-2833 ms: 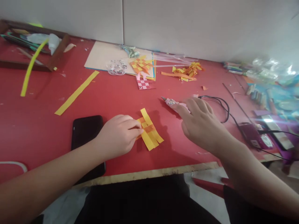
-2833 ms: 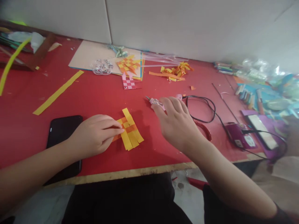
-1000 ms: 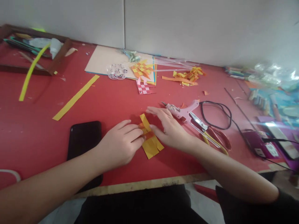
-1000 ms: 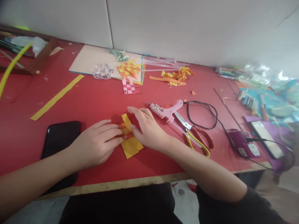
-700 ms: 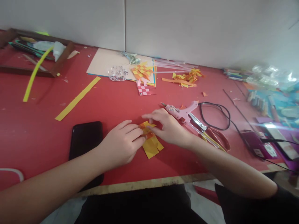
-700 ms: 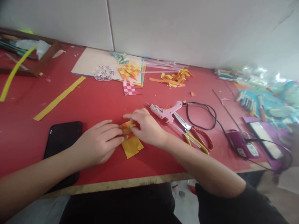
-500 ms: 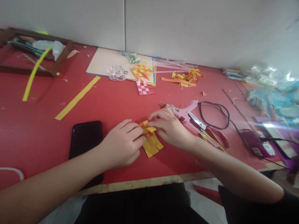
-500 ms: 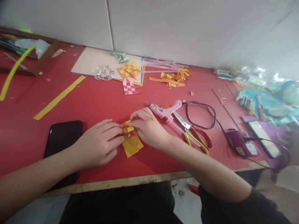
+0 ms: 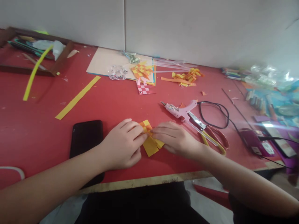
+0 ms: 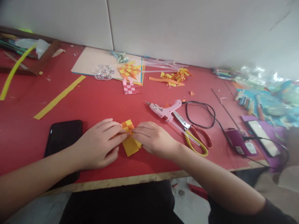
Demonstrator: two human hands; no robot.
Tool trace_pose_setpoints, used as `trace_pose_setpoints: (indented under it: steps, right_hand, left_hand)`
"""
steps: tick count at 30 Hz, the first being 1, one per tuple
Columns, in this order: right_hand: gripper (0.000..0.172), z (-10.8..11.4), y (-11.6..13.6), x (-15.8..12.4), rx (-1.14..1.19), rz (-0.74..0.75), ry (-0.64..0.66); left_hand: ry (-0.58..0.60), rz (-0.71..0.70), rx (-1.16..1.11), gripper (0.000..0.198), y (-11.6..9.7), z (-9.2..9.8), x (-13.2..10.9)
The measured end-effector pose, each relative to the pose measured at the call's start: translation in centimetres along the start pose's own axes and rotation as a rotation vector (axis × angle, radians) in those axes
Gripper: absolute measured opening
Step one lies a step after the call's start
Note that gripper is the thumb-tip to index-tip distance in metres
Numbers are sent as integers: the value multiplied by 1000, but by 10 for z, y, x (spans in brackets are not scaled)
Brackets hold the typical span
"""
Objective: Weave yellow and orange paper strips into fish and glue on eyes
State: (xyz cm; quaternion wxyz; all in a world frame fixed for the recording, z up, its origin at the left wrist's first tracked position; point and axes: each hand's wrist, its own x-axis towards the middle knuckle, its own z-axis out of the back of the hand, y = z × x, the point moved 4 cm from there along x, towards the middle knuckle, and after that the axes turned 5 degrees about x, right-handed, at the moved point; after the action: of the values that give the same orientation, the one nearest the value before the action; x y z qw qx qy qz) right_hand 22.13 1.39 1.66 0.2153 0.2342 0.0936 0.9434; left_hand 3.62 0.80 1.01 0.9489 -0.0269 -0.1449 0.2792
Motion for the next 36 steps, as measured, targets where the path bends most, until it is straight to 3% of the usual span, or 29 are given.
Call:
trace_pose_setpoints:
  steps: [15, 24, 36]
  right_hand:
    - [24, 0, 10, -5, -74, -25, -29]
    - [20, -4, 0, -3, 39, -168, -121]
    - [25, -3, 9, -11, 17, -52, -39]
  left_hand:
    - [-46, -4, 43, 42, -6, -4, -2]
    - [-51, -7, 38, 34, -6, -1, -1]
    - [-47, 11, 0, 41, -4, -3, -2]
